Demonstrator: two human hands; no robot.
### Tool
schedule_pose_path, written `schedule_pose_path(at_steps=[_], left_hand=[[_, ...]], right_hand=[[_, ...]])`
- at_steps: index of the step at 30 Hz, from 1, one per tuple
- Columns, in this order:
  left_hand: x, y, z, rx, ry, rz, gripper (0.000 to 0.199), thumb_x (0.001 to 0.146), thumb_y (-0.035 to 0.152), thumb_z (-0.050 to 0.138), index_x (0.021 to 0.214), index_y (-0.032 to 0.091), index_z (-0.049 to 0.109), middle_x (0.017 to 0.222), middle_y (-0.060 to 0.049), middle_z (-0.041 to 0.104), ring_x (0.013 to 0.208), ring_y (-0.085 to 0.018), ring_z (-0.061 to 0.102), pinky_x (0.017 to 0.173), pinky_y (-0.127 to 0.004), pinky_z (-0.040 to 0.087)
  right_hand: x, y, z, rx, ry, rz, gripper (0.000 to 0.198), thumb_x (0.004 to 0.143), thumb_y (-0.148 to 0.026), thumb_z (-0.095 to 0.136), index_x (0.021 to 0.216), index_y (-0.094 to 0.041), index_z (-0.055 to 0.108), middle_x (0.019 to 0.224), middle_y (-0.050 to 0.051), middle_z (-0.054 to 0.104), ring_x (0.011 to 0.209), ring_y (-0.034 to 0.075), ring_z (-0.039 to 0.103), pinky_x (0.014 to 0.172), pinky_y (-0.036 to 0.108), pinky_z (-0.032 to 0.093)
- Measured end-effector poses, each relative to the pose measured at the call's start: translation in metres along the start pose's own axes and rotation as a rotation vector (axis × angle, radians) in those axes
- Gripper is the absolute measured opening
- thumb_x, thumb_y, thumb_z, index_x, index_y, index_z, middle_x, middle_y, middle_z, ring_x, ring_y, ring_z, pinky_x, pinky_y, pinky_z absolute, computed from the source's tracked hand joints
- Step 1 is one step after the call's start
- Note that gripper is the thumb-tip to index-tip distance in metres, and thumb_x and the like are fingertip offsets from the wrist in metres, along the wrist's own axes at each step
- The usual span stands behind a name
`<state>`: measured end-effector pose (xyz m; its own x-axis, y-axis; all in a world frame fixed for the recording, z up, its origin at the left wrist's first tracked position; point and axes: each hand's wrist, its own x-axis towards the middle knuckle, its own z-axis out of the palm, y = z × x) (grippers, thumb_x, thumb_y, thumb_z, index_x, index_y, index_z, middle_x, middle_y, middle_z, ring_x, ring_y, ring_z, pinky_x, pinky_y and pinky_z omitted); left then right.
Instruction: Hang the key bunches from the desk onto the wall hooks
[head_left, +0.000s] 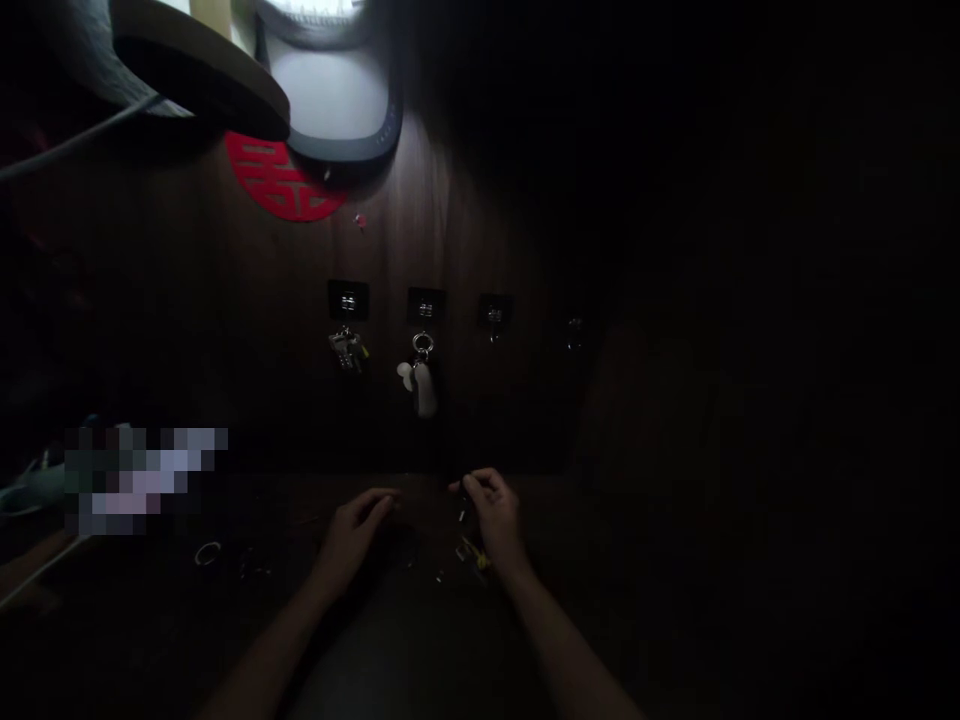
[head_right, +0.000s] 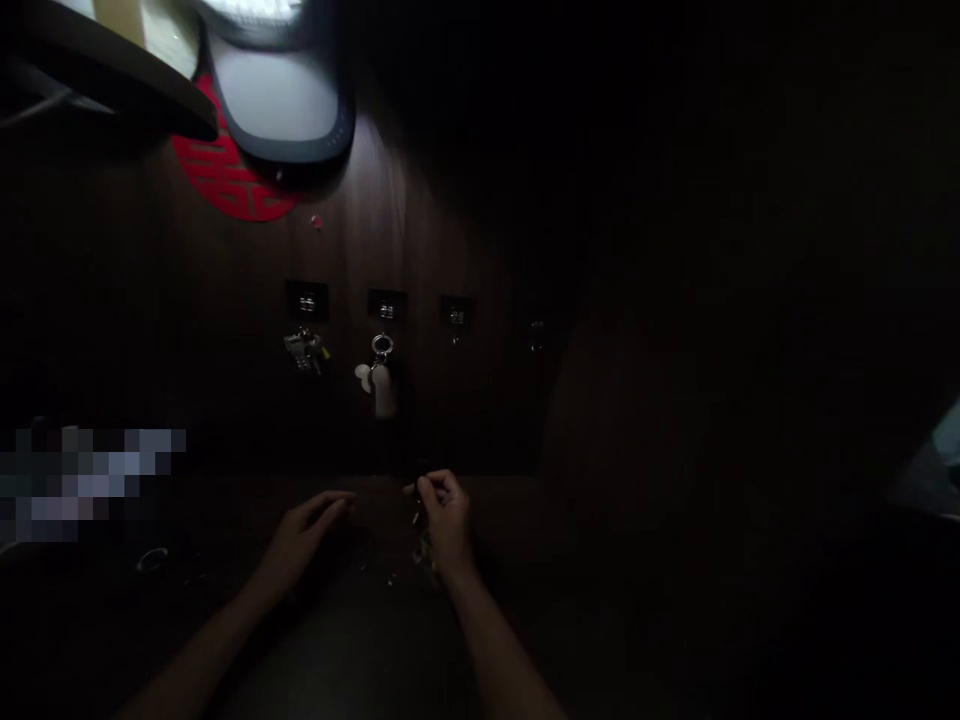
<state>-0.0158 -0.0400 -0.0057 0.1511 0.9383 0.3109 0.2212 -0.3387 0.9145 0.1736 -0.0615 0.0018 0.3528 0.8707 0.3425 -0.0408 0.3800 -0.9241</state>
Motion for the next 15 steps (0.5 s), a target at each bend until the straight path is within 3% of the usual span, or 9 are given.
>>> schedule_pose_path(at_steps=[7,12,15], left_hand=[[0.003,-0.012,-0.005,0.164,-0.016,0.043,0.029,0.076,0.042,0.048,0.087,0.023,0.068,0.093,-0.001,0.071,0.092,-0.022,0.063,0.084,-0.032,0.047],[0.001,-0.018,-0.004,0.241,-0.095,0.088,0.026,0.077,0.039,0.047,0.087,0.026,0.068,0.093,0.0,0.071,0.091,-0.021,0.063,0.084,-0.03,0.047],[0.0,-0.015,-0.005,0.269,-0.122,0.08,0.026,0.077,0.038,0.047,0.086,0.026,0.068,0.092,0.0,0.071,0.09,-0.021,0.064,0.083,-0.029,0.047]], right_hand=[[0.047,-0.026,-0.023,0.035,0.227,-0.12,0.026,0.064,-0.04,0.067,0.075,-0.018,0.057,0.069,0.003,0.068,0.068,0.016,0.064,0.057,0.025,0.048],[0.088,-0.06,-0.049,0.134,0.43,-0.202,0.027,0.061,-0.034,0.07,0.08,-0.018,0.058,0.073,0.0,0.068,0.069,0.012,0.064,0.055,0.019,0.046],[0.111,-0.083,-0.064,0.211,0.482,-0.264,0.026,0.059,-0.029,0.07,0.079,-0.018,0.058,0.072,-0.002,0.067,0.065,0.009,0.062,0.053,0.017,0.046]])
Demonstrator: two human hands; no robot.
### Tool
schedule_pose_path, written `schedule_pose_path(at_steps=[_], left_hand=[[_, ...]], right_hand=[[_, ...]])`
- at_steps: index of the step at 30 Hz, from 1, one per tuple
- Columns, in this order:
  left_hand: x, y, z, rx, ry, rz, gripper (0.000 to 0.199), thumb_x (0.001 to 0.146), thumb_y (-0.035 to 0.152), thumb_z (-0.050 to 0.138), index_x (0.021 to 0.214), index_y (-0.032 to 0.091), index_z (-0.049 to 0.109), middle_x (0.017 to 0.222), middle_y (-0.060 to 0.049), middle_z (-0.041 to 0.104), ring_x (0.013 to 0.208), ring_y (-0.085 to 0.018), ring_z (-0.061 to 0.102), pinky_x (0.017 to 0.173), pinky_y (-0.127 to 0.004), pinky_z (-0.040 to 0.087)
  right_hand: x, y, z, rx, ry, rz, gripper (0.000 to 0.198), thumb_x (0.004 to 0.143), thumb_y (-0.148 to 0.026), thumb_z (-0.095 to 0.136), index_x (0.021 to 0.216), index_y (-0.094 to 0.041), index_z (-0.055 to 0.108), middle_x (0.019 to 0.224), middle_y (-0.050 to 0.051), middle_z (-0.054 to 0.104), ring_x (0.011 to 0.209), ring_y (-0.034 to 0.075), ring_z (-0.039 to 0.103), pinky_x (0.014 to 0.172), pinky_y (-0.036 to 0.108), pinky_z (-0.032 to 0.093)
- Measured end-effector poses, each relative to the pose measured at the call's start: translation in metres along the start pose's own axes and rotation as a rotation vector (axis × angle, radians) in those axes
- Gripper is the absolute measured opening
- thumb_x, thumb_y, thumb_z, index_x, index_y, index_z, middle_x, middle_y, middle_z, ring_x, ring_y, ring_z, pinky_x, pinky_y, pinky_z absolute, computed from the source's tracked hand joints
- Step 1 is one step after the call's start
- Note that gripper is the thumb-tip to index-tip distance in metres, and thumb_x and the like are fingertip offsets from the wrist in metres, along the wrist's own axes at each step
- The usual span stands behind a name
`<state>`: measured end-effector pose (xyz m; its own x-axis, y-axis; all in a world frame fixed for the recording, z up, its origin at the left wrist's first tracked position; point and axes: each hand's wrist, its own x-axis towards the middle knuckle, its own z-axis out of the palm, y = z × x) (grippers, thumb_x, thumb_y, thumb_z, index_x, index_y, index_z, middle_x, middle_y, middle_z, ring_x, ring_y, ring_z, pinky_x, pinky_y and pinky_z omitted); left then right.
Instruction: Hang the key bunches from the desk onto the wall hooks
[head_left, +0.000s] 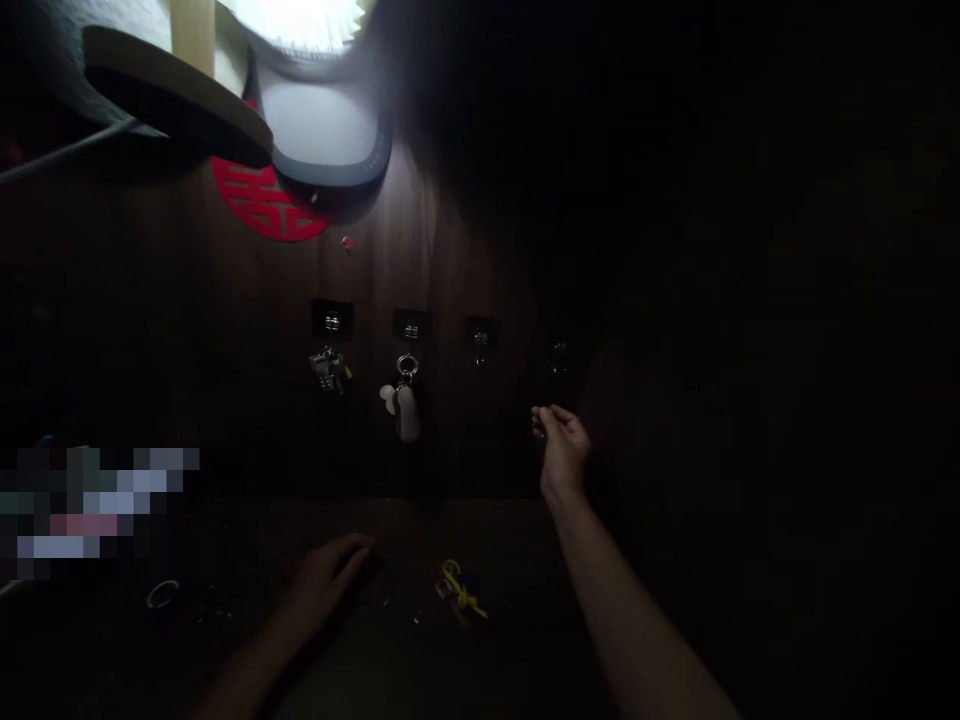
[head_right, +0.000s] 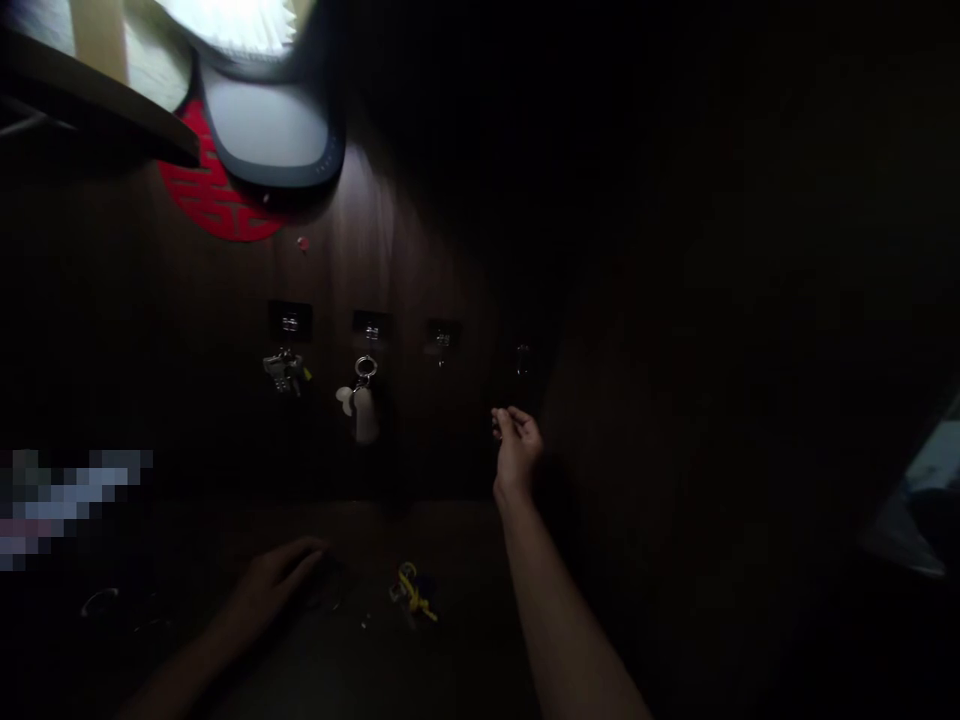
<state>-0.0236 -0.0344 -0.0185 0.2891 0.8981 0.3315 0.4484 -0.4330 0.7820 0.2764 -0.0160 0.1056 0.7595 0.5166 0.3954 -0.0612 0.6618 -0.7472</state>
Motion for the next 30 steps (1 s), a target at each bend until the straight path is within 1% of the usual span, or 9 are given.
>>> schedule_pose_path(at_steps=[5,11,15,19,22,27,30], left_hand=[[0.001,0.004,-0.001,0.038,-0.045,-0.013,0.027,0.078,0.04,0.045,0.086,0.026,0.067,0.092,0.001,0.071,0.089,-0.021,0.064,0.081,-0.028,0.048],[0.002,0.001,0.0,0.056,-0.043,-0.007,0.028,0.078,0.04,0.044,0.086,0.026,0.067,0.092,0.001,0.071,0.089,-0.02,0.064,0.08,-0.027,0.048],[0.003,-0.001,0.0,0.089,-0.052,-0.014,0.03,0.078,0.041,0.044,0.087,0.025,0.067,0.094,0.0,0.071,0.09,-0.02,0.063,0.081,-0.027,0.048],[0.002,0.001,0.0,0.087,-0.051,-0.006,0.031,0.079,0.042,0.043,0.088,0.025,0.067,0.095,0.001,0.071,0.09,-0.02,0.063,0.081,-0.027,0.049],[0.001,0.002,0.0,0.079,-0.042,-0.003,0.03,0.079,0.042,0.044,0.087,0.025,0.068,0.094,0.0,0.071,0.09,-0.02,0.063,0.083,-0.029,0.048],[0.0,0.001,0.0,0.082,-0.027,0.003,0.031,0.079,0.041,0.044,0.088,0.024,0.068,0.097,-0.001,0.07,0.093,-0.021,0.063,0.085,-0.031,0.047],[-0.001,0.0,0.0,0.083,-0.027,0.017,0.031,0.079,0.041,0.043,0.088,0.024,0.067,0.096,-0.001,0.07,0.092,-0.021,0.063,0.085,-0.031,0.047]], right_hand=[[0.035,-0.019,0.006,0.072,0.004,-0.034,0.025,0.058,-0.027,0.071,0.077,-0.018,0.058,0.068,-0.004,0.066,0.059,0.005,0.06,0.048,0.013,0.044],[0.054,-0.021,0.004,0.049,0.011,-0.017,0.023,0.057,-0.025,0.071,0.074,-0.018,0.059,0.065,-0.004,0.066,0.055,0.006,0.058,0.043,0.012,0.042],[0.056,-0.016,0.0,0.016,-0.017,0.02,0.021,0.056,-0.025,0.071,0.073,-0.018,0.06,0.065,-0.004,0.066,0.053,0.005,0.057,0.041,0.012,0.039],[0.059,-0.007,-0.004,-0.02,0.01,0.041,0.022,0.054,-0.026,0.072,0.071,-0.018,0.059,0.064,-0.005,0.065,0.054,0.005,0.057,0.044,0.013,0.041],[0.059,0.002,-0.009,-0.06,-0.006,0.066,0.023,0.055,-0.026,0.071,0.073,-0.019,0.06,0.065,-0.004,0.066,0.056,0.007,0.058,0.045,0.014,0.041],[0.048,0.013,-0.02,-0.098,-0.046,0.111,0.022,0.054,-0.025,0.07,0.073,-0.018,0.061,0.066,-0.003,0.066,0.057,0.007,0.058,0.045,0.015,0.039],[0.037,0.016,-0.027,-0.113,-0.071,0.115,0.025,0.056,-0.028,0.069,0.079,-0.018,0.063,0.073,-0.001,0.067,0.061,0.008,0.06,0.047,0.015,0.04]])
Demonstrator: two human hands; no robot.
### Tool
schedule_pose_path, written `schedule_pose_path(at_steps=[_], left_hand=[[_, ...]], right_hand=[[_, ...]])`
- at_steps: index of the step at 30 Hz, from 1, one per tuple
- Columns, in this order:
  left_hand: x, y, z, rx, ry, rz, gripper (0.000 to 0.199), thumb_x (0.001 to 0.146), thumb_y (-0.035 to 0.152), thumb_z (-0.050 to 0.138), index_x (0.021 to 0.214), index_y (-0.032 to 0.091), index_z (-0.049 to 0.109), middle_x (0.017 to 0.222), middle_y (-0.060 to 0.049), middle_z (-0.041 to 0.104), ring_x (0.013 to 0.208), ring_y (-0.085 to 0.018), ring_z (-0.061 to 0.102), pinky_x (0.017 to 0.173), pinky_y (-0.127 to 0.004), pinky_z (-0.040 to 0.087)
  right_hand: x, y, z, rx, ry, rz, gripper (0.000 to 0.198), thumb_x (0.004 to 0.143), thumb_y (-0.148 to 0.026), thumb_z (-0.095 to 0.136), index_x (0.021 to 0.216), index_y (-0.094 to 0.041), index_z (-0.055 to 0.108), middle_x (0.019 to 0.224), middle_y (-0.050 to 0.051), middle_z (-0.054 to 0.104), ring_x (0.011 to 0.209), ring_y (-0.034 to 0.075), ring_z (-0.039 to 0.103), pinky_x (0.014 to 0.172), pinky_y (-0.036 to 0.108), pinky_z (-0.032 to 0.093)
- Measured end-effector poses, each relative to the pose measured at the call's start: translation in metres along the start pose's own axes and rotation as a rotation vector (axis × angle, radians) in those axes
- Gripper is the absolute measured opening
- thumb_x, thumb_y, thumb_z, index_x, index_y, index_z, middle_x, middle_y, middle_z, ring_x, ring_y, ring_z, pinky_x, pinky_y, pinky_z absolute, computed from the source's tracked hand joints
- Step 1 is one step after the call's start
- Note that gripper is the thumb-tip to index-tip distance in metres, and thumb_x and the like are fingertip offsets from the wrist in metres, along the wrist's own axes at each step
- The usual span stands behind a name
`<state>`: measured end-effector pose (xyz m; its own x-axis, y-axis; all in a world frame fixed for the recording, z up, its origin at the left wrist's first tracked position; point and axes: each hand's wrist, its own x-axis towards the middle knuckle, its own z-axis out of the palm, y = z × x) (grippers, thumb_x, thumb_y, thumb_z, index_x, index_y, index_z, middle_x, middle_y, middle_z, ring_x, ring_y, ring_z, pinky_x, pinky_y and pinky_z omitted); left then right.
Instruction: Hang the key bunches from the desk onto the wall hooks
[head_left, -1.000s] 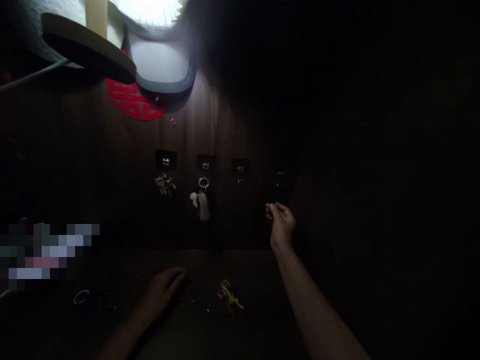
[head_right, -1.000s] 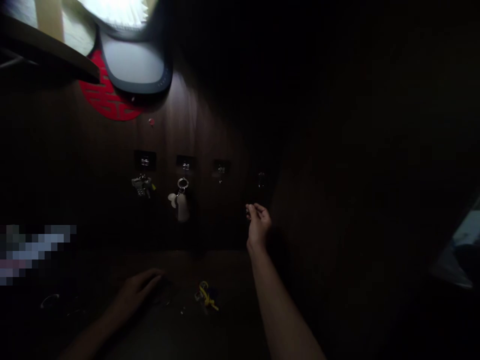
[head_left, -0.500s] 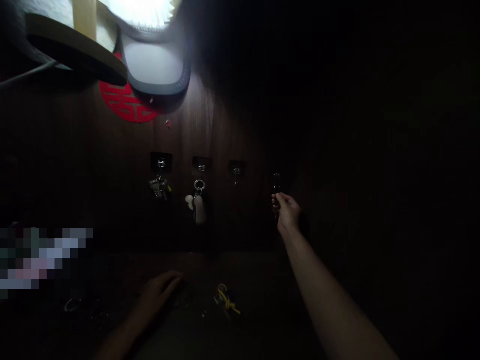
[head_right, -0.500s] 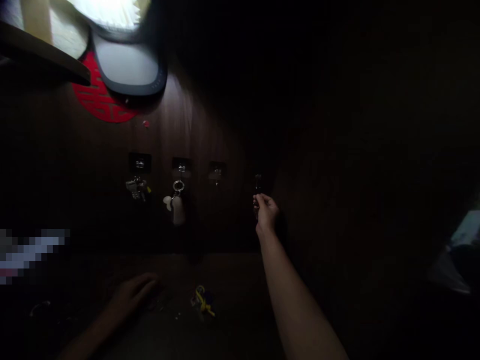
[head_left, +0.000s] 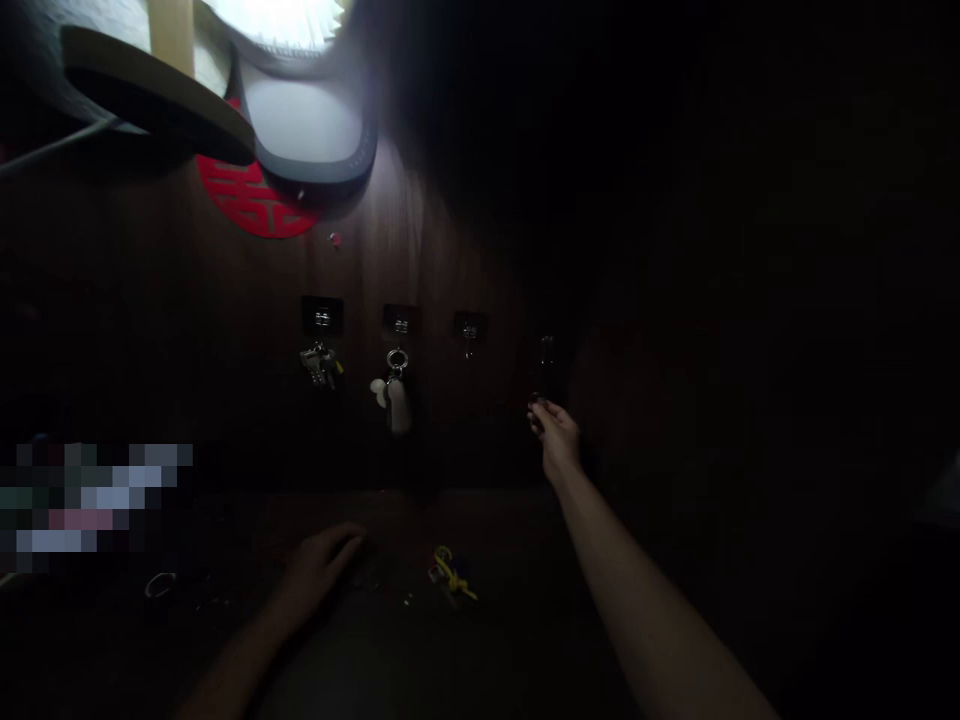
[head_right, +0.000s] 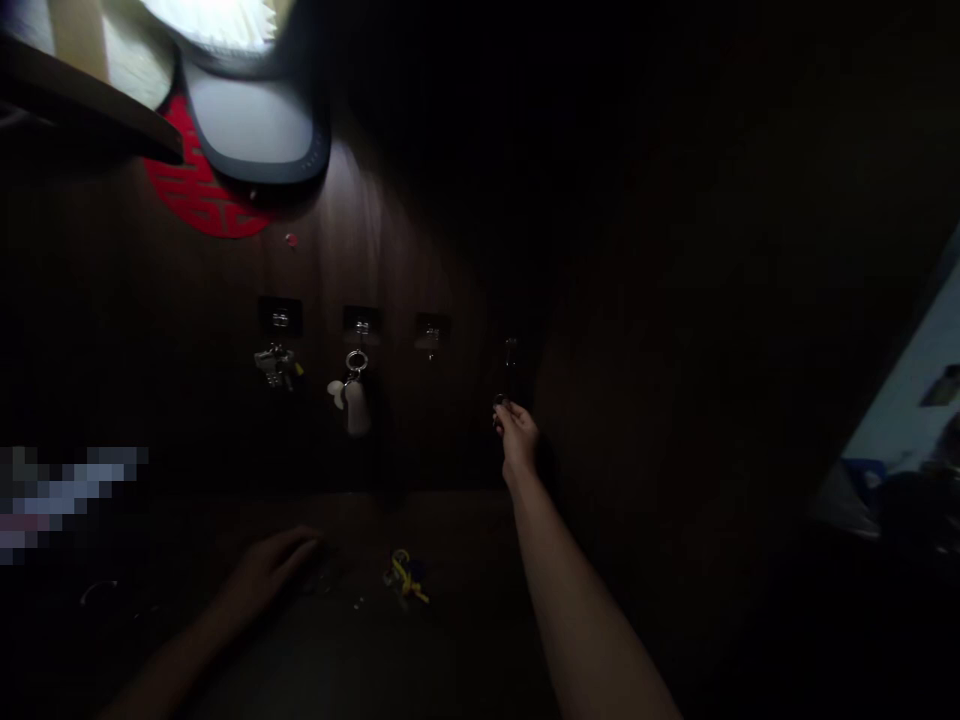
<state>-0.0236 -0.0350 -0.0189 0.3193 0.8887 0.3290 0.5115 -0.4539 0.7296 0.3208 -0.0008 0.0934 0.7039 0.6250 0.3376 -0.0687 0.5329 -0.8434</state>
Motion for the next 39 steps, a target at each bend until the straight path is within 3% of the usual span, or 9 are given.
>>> schedule_pose_path(at_steps=[5,16,22,33,36,39], left_hand=[[-0.002,-0.004,0.001,0.014,-0.001,0.032,0.031,0.08,0.041,0.043,0.089,0.023,0.066,0.096,-0.001,0.07,0.092,-0.02,0.063,0.083,-0.03,0.047],[-0.006,-0.009,0.004,0.083,0.023,0.112,0.029,0.081,0.039,0.043,0.09,0.023,0.066,0.096,-0.001,0.07,0.09,-0.019,0.063,0.082,-0.028,0.047],[-0.008,-0.01,0.005,0.098,0.071,0.097,0.029,0.082,0.037,0.041,0.093,0.023,0.064,0.097,-0.002,0.069,0.091,-0.02,0.063,0.082,-0.029,0.047],[-0.004,-0.015,0.0,0.058,0.265,0.006,0.03,0.083,0.031,0.037,0.103,0.021,0.057,0.102,-0.002,0.066,0.094,-0.018,0.061,0.082,-0.029,0.046],[-0.004,-0.019,-0.001,0.117,0.287,0.046,0.029,0.082,0.024,0.037,0.101,0.02,0.059,0.103,-0.004,0.064,0.096,-0.018,0.059,0.084,-0.032,0.045],[-0.007,-0.015,-0.003,0.206,0.202,0.155,0.028,0.079,0.018,0.04,0.098,0.02,0.06,0.101,-0.005,0.064,0.097,-0.019,0.057,0.085,-0.034,0.043]], right_hand=[[-0.023,0.011,-0.009,-0.017,-0.021,0.06,0.031,0.056,-0.028,0.07,0.085,-0.021,0.062,0.081,0.0,0.069,0.072,0.013,0.063,0.053,0.018,0.045],[-0.11,0.067,-0.021,-0.139,-0.189,0.13,0.026,0.056,-0.034,0.065,0.077,-0.018,0.065,0.075,0.006,0.069,0.071,0.018,0.063,0.056,0.026,0.047],[-0.147,0.081,-0.017,-0.354,-0.298,-0.127,0.02,0.068,-0.035,0.054,0.072,-0.018,0.063,0.072,0.004,0.067,0.073,0.019,0.062,0.071,0.031,0.047],[-0.168,0.076,-0.012,-0.642,-0.653,-0.378,0.019,0.076,-0.022,0.045,0.079,-0.022,0.064,0.082,0.004,0.066,0.082,0.018,0.061,0.076,0.03,0.045],[-0.17,0.075,-0.012,-0.681,-0.711,-0.406,0.021,0.077,-0.018,0.043,0.081,-0.023,0.063,0.083,0.004,0.065,0.084,0.018,0.06,0.077,0.03,0.044],[-0.171,0.076,-0.012,-0.705,-0.74,-0.426,0.022,0.077,-0.016,0.043,0.081,-0.023,0.063,0.082,0.003,0.065,0.083,0.018,0.059,0.077,0.031,0.044]])
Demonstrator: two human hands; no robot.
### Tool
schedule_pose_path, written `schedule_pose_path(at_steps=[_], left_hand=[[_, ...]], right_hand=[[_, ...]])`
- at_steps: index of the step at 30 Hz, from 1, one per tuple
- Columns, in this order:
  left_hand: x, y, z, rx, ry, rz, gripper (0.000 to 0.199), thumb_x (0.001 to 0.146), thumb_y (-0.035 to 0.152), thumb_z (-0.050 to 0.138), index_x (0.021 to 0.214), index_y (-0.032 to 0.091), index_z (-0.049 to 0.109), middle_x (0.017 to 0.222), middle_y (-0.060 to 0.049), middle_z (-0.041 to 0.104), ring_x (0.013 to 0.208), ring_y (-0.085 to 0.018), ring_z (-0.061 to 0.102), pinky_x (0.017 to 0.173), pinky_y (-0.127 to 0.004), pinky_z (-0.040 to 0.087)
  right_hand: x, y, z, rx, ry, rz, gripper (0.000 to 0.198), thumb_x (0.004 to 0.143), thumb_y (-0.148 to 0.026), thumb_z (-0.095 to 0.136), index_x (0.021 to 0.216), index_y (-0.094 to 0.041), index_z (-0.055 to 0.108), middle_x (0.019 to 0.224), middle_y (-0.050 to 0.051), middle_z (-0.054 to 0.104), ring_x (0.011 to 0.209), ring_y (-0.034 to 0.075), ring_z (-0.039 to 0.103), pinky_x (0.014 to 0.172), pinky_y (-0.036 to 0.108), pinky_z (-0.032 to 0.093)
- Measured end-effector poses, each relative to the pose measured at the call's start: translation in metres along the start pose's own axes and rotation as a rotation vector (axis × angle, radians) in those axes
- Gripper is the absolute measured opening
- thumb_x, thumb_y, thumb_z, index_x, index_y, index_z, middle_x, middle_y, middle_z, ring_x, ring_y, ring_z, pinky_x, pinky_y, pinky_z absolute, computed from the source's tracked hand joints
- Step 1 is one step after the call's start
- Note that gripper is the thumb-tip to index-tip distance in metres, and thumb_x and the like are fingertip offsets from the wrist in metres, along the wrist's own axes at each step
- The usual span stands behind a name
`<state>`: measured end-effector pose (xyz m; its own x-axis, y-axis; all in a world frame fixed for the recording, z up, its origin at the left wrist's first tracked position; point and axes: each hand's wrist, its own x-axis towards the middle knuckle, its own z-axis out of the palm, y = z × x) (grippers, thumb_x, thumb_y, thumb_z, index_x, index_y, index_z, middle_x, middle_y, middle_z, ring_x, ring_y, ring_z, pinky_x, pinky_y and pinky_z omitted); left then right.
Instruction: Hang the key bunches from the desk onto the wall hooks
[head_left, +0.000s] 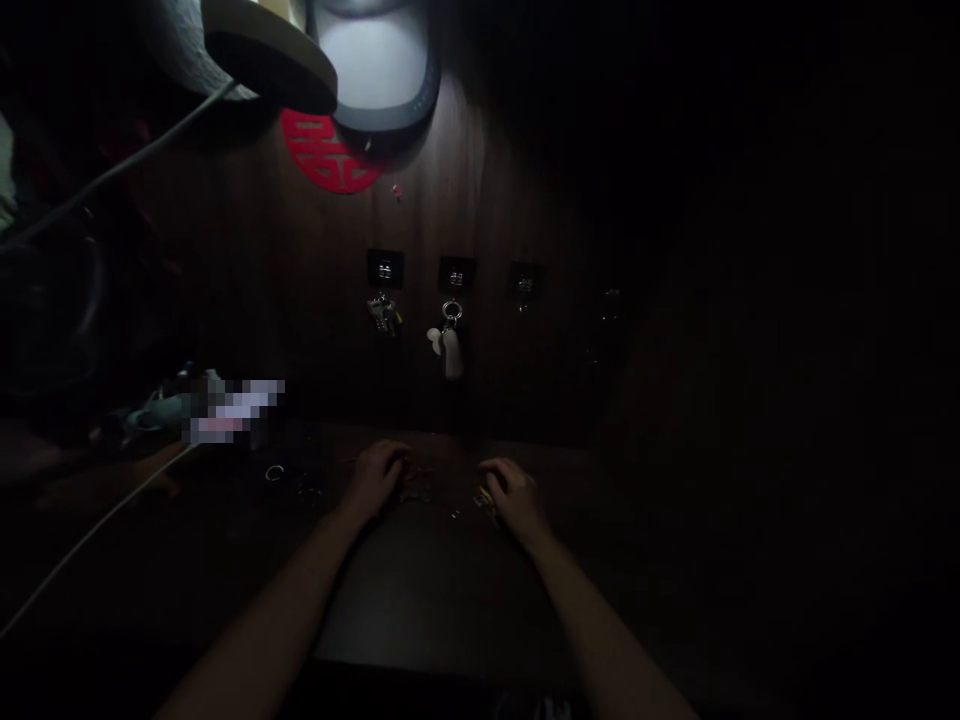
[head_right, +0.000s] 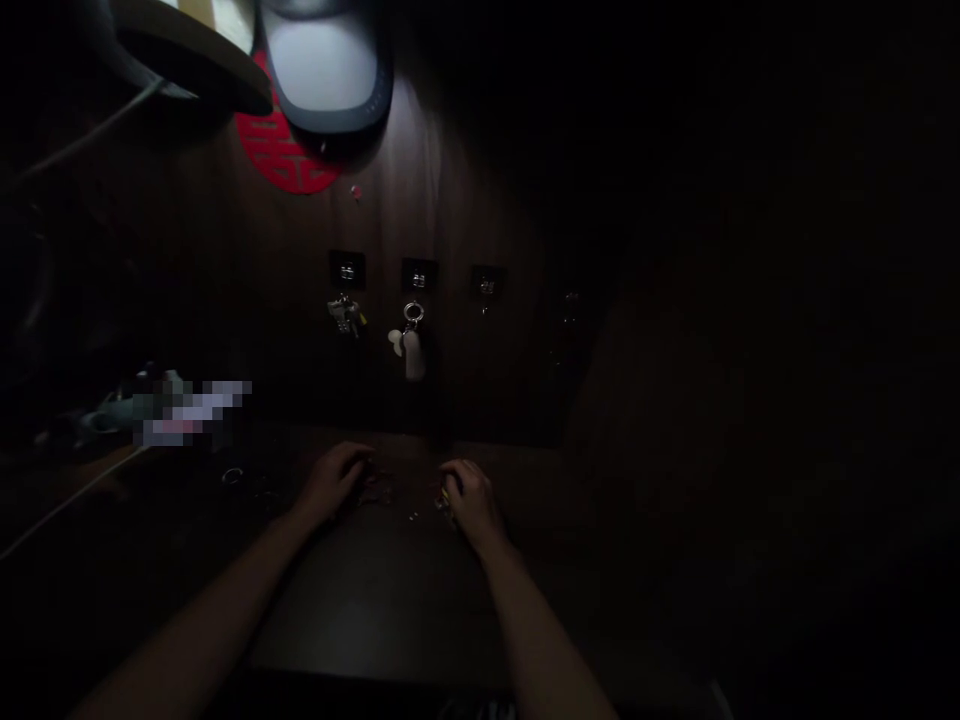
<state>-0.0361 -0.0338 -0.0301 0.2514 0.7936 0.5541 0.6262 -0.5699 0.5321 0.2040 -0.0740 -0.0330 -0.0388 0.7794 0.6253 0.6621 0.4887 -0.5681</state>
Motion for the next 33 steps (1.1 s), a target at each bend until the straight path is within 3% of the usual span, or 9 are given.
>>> schedule_pose_path(at_steps=[7,10,13,19,27,33], left_hand=[[-0.006,0.031,-0.004,0.211,-0.205,0.254,0.017,0.079,0.03,0.051,0.086,0.02,0.063,0.1,-0.005,0.061,0.097,-0.021,0.052,0.089,-0.037,0.035],[-0.007,0.034,-0.002,0.28,-0.262,0.272,0.022,0.072,0.039,0.06,0.084,0.021,0.063,0.1,-0.005,0.059,0.097,-0.023,0.049,0.087,-0.038,0.036],[-0.008,0.032,0.0,0.289,-0.295,0.255,0.02,0.072,0.036,0.06,0.085,0.02,0.062,0.103,-0.006,0.057,0.097,-0.024,0.049,0.084,-0.038,0.037],[-0.007,0.035,0.003,0.11,-0.284,0.252,0.012,0.079,0.029,0.053,0.08,0.021,0.062,0.098,-0.004,0.061,0.094,-0.02,0.052,0.084,-0.034,0.037],[-0.004,0.043,0.004,-0.152,-0.19,0.016,0.022,0.082,0.038,0.047,0.08,0.021,0.06,0.083,0.0,0.066,0.081,-0.017,0.059,0.081,-0.028,0.041],[-0.003,0.045,0.006,-0.32,-0.112,-0.126,0.023,0.08,0.039,0.048,0.077,0.019,0.059,0.075,0.001,0.065,0.071,-0.015,0.061,0.068,-0.024,0.045]], right_hand=[[0.0,0.0,0.0,-0.054,-0.056,-0.009,0.023,0.077,-0.015,0.042,0.081,-0.022,0.063,0.082,0.004,0.064,0.083,0.018,0.059,0.077,0.031,0.043],[0.001,-0.001,0.0,-0.07,-0.058,-0.006,0.023,0.078,-0.015,0.042,0.082,-0.022,0.063,0.082,0.003,0.064,0.083,0.018,0.059,0.077,0.031,0.043],[0.001,-0.001,-0.001,-0.059,-0.062,-0.024,0.023,0.078,-0.014,0.042,0.082,-0.022,0.063,0.082,0.003,0.064,0.083,0.018,0.059,0.077,0.031,0.043],[0.0,0.0,0.0,-0.07,-0.06,-0.039,0.023,0.078,-0.013,0.042,0.083,-0.022,0.063,0.084,0.004,0.064,0.085,0.018,0.059,0.078,0.031,0.042],[-0.003,-0.022,0.004,-0.074,-0.144,-0.035,0.021,0.08,-0.016,0.045,0.086,-0.024,0.063,0.089,0.003,0.067,0.087,0.018,0.059,0.08,0.032,0.038],[-0.003,-0.027,0.003,-0.086,-0.159,0.001,0.019,0.081,-0.019,0.046,0.087,-0.025,0.063,0.09,0.003,0.068,0.087,0.019,0.059,0.08,0.034,0.037]])
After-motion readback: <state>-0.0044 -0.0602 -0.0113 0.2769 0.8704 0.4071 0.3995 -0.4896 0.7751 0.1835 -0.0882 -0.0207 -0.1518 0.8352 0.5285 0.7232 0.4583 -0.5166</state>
